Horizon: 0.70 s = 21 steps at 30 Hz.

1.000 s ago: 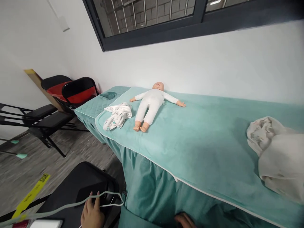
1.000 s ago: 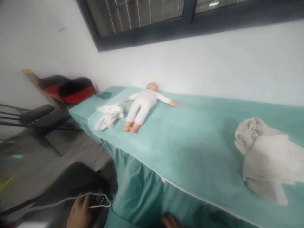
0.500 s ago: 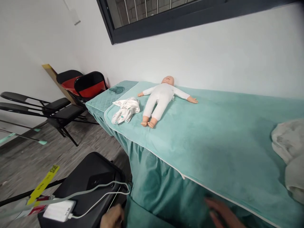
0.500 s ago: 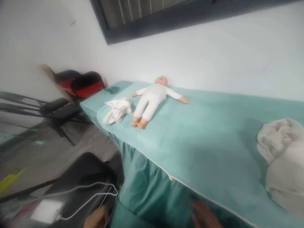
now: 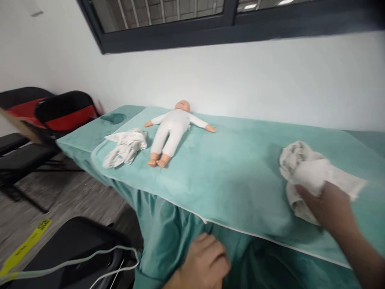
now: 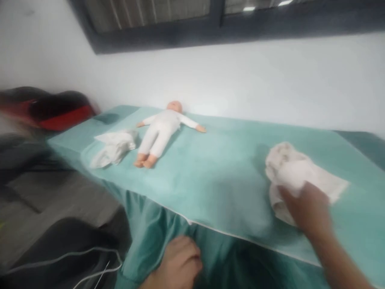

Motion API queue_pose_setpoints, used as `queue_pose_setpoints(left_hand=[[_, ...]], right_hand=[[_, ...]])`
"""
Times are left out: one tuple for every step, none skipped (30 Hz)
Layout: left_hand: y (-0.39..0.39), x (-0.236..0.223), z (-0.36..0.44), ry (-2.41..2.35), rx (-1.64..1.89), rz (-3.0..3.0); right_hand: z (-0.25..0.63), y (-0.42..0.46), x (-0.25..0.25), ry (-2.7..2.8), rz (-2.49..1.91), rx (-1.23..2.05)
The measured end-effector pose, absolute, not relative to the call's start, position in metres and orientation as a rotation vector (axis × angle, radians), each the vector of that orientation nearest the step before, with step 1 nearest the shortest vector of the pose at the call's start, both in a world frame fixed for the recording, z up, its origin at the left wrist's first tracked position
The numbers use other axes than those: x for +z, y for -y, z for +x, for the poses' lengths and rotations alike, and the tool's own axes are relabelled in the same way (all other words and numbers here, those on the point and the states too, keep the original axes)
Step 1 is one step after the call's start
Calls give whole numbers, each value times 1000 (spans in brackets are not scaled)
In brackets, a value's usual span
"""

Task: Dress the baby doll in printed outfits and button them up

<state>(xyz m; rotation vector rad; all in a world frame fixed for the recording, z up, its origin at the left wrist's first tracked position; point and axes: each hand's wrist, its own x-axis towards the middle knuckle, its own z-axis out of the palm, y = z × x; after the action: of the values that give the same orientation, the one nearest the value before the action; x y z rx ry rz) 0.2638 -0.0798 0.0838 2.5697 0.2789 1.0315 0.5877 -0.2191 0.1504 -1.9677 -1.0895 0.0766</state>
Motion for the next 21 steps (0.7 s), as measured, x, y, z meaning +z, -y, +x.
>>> queue_pose_setpoints(left_hand=[[64, 94, 277, -304, 1015, 2518], [47, 103, 291, -327, 1017, 2429], [29, 111, 307, -356, 1037, 2285], [12, 118, 325, -376, 1035, 2110], [-5, 124, 344, -419, 1036, 1913], [-20, 128, 364, -457, 1018, 1714], [-32, 132, 382, -461, 935, 1541], [-42, 135, 399, -452, 821, 1379], [-49, 137, 414, -434, 714, 1249], [-54, 139, 426, -411, 622, 1151], [-57, 140, 434, -392, 556, 1086], [-59, 140, 439, -377, 521, 1049], [-60, 140, 441, -361, 511, 1025], [-61, 139, 441, -344, 516, 1000], [-62, 138, 439, -323, 523, 973], [-63, 137, 437, -300, 529, 941], [-64, 136, 434, -274, 529, 908], [-65, 134, 431, -254, 526, 878], [-66, 133, 429, -241, 526, 854], [-68, 131, 428, -235, 534, 831], [-69, 129, 427, -238, 557, 798]], right_hand=[[593, 205, 156, 1043, -1983, 39], [599, 190, 160, 999, -1994, 4], [605, 173, 162, 956, -2001, -28], [611, 157, 163, 913, -2007, -54], [615, 142, 163, 869, -2015, -70], [617, 129, 162, 826, -2025, -77], [616, 117, 160, 798, -2030, -74], [612, 108, 159, 809, -2015, -58], [605, 100, 158, 872, -1980, -21], [596, 95, 157, 975, -1927, 26], [584, 90, 158, 1106, -1869, 85], [573, 87, 159, 1263, -1820, 159], [561, 84, 161, 1437, -1773, 237], [551, 83, 163, 1602, -1730, 315], [543, 82, 165, 1732, -1694, 381], [537, 82, 166, 1814, -1663, 434], [533, 82, 166, 1844, -1642, 472], [531, 84, 166, 1824, -1628, 490], [529, 86, 165, 1779, -1620, 502], [529, 89, 164, 1725, -1614, 508], [528, 92, 161, 1662, -1617, 499]])
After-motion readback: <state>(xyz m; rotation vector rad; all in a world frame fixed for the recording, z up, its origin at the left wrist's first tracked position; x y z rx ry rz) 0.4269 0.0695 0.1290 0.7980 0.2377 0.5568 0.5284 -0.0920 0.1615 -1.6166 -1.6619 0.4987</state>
